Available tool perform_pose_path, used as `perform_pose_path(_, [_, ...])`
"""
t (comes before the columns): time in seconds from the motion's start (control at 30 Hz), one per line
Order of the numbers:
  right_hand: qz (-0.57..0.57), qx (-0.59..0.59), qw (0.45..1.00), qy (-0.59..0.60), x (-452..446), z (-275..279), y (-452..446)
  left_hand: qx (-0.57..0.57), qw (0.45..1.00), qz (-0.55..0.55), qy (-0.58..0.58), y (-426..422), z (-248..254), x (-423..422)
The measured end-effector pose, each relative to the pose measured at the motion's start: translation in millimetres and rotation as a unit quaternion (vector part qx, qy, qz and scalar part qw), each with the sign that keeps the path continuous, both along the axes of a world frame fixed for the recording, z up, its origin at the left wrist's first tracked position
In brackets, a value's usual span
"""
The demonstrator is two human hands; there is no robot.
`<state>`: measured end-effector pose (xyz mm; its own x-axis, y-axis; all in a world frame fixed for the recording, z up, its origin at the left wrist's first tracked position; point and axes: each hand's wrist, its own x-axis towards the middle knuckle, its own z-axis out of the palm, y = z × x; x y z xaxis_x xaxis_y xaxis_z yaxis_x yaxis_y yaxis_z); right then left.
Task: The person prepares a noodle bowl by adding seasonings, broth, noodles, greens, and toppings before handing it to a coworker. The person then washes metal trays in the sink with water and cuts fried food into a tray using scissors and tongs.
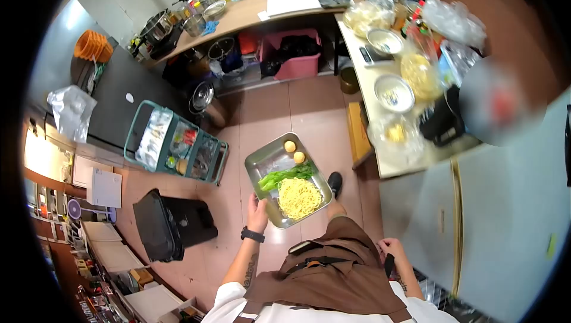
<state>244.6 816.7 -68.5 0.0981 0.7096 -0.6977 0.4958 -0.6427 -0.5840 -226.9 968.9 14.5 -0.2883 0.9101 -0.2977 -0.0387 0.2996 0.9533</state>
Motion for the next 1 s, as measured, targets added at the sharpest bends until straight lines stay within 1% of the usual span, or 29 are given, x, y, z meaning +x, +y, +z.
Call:
perform_pose_path(0.03, [0.013, 0.018, 1.000, 0.016, -12.9, 10.0, 57.8, 0.009, 1.000, 0.014, 0.003, 39.4, 0.4, -8.4])
perform_pose_path(0.07, [0.026, 0.033, 0.999, 0.032, -24.3, 19.2, 106.9, 0.001, 0.999, 0.008, 0.039, 75.0, 11.9, -14.8])
perform_pose_path(0.1, [0.038, 0.050, 0.997, 0.046, -29.4, 18.6, 163.3, 0.005, 0.999, 0.026, 0.027, 118.7, 6.7, -17.9])
perform_pose_path(0.13, [0.102, 0.095, 0.989, 0.042, -33.2, 27.6, 215.6, 0.001, 0.999, 0.041, 0.016, 155.6, 14.7, -22.6])
perform_pose_path(0.17, [0.129, 0.127, 0.983, 0.037, -49.2, 51.0, 271.0, -0.009, 0.998, 0.056, 0.005, 182.5, 17.3, -31.0])
perform_pose_path(0.2, [0.101, 0.090, 0.989, 0.057, -63.1, 66.4, 322.5, 0.003, 0.998, 0.063, 0.022, 218.6, 13.6, -38.0])
perform_pose_path(0.27, [0.126, 0.098, 0.984, 0.076, -84.0, 92.1, 424.6, -0.005, 0.998, 0.058, 0.035, 290.9, 18.9, -55.2])
perform_pose_path(0.3, [0.162, 0.105, 0.981, 0.033, -92.9, 106.8, 474.1, -0.007, 0.998, 0.056, 0.037, 331.2, 20.2, -60.4])
perform_pose_path(0.33, [0.172, 0.134, 0.976, 0.029, -102.2, 124.6, 519.5, -0.002, 0.997, 0.055, 0.051, 372.4, 38.7, -62.2])
perform_pose_path(0.37, [0.179, 0.162, 0.970, 0.026, -108.2, 144.1, 561.6, 0.017, 0.998, 0.053, 0.037, 412.8, 45.0, -67.1])
perform_pose_path(0.4, [0.182, 0.166, 0.969, 0.008, -115.9, 153.4, 602.6, 0.001, 0.999, 0.048, 0.026, 452.4, 41.4, -76.4])
perform_pose_path(0.43, [0.181, 0.173, 0.968, -0.008, -126.0, 155.4, 643.8, -0.013, 0.999, 0.039, 0.018, 495.7, 38.0, -87.9])
perform_pose_path(0.47, [0.183, 0.215, 0.959, -0.035, -133.1, 147.1, 680.2, 0.012, 0.999, 0.019, 0.047, 536.9, 34.8, -99.2])
perform_pose_path(0.5, [0.184, 0.184, 0.965, -0.044, -144.3, 152.3, 720.1, 0.034, 0.997, 0.000, 0.072, 573.5, 32.7, -108.2])
perform_pose_path(0.53, [0.170, 0.230, 0.956, -0.061, -155.5, 145.5, 757.0, 0.020, 0.996, 0.000, 0.087, 612.0, 35.4, -118.1])
perform_pose_path(0.57, [0.157, 0.273, 0.946, -0.078, -166.7, 135.7, 790.9, 0.036, 0.997, -0.005, 0.066, 649.5, 22.5, -132.2])
perform_pose_path(0.63, [0.092, 0.306, 0.945, -0.074, -185.9, 115.6, 868.1, 0.049, 0.998, -0.002, 0.028, 710.8, -1.3, -156.7])
perform_pose_path(0.67, [0.079, 0.328, 0.938, -0.082, -198.8, 105.2, 903.5, 0.060, 0.998, -0.005, 0.031, 737.1, -4.9, -173.0])
perform_pose_path(0.7, [0.081, 0.328, 0.938, -0.077, -218.5, 113.6, 940.2, 0.053, 0.998, 0.003, 0.037, 761.2, -3.7, -187.0])
perform_pose_path(0.77, [0.095, 0.333, 0.937, -0.037, -259.4, 125.4, 1004.7, 0.059, 0.998, 0.031, 0.013, 797.6, -0.5, -215.8])
perform_pose_path(0.8, [0.121, 0.347, 0.929, -0.032, -277.6, 128.5, 1031.9, 0.028, 0.998, 0.035, 0.031, 805.2, -0.2, -233.7])
perform_pose_path(0.83, [0.130, 0.351, 0.927, -0.022, -291.2, 127.4, 1055.1, 0.040, 0.996, 0.072, 0.042, 810.0, 9.8, -237.3])
perform_pose_path(0.9, [0.153, 0.372, 0.916, 0.005, -332.1, 119.6, 1120.5, 0.005, 0.993, 0.110, 0.050, 814.3, 17.2, -258.3])
perform_pose_path(0.97, [0.226, 0.443, 0.868, 0.020, -393.6, 107.6, 1187.6, -0.001, 0.986, 0.160, 0.050, 803.6, 4.0, -277.6])
perform_pose_path(1.0, [0.278, 0.446, 0.850, 0.033, -431.4, 102.5, 1218.7, -0.038, 0.980, 0.187, 0.057, 794.7, 16.0, -280.3])
